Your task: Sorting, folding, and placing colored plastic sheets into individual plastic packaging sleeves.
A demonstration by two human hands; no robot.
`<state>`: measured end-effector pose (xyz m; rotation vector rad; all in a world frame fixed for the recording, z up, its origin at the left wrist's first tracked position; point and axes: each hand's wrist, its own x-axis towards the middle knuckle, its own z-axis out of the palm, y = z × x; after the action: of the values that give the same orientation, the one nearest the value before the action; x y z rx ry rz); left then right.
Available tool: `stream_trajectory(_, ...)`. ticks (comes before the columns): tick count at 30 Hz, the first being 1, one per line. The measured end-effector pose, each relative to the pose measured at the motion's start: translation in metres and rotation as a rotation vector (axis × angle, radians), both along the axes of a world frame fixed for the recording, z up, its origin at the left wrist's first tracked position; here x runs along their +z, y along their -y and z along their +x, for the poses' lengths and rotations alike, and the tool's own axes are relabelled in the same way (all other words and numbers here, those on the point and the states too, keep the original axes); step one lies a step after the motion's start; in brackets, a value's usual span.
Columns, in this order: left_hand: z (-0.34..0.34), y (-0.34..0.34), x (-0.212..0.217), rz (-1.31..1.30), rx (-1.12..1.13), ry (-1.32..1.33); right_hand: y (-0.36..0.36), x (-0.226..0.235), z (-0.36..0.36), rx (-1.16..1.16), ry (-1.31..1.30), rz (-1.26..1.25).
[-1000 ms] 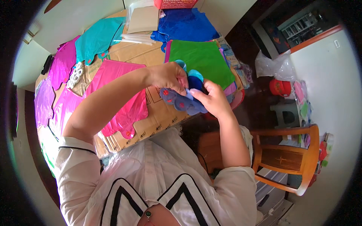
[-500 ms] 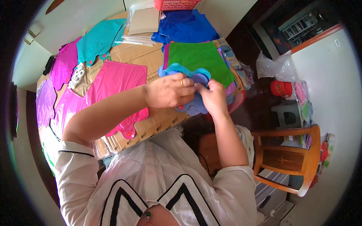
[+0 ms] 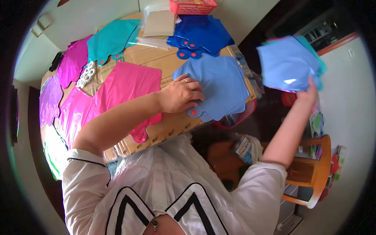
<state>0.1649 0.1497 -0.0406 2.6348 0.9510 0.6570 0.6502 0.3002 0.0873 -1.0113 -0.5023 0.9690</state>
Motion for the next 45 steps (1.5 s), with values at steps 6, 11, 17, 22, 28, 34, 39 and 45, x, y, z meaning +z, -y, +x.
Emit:
stream_trajectory(6, -0.003, 0.027, 0.003, 0.145, 0.166, -0.011, 0.037, 0.077, -0.156, -0.145, 0.596, 0.330)
stream_trajectory(11, -0.012, 0.144, 0.051, 0.110, 0.126, 0.420, 0.152, 0.026, -0.342, 0.151, 1.061, 0.644)
stream_trajectory(17, -0.063, 0.266, 0.026, -0.399, 0.294, 0.588, 0.212, -0.087, -0.429, 0.998, 1.378, 1.222)
stream_trajectory(22, -0.076, 0.323, -0.015, -0.661, 0.570, 0.756, 0.226, -0.118, -0.425, 1.116, 1.408, 1.147)
stream_trajectory(28, -0.066, 0.319, -0.063, -1.029, 0.699, 1.258, 0.238, -0.105, -0.434, 1.099, 1.432, 1.039)
stream_trajectory(34, -0.061, 0.301, -0.066, -1.187, 0.441, 1.529, 0.247, -0.109, -0.434, 1.158, 1.219, 0.815)
stream_trajectory(39, -0.042, 0.298, -0.054, -1.339, -0.155, 1.906, 0.288, -0.093, -0.406, 1.323, 1.091, 0.576)
stream_trajectory(45, -0.038, 0.296, -0.052, -1.288, -0.274, 2.043, 0.308, -0.082, -0.391, 1.412, 1.415, 0.975)
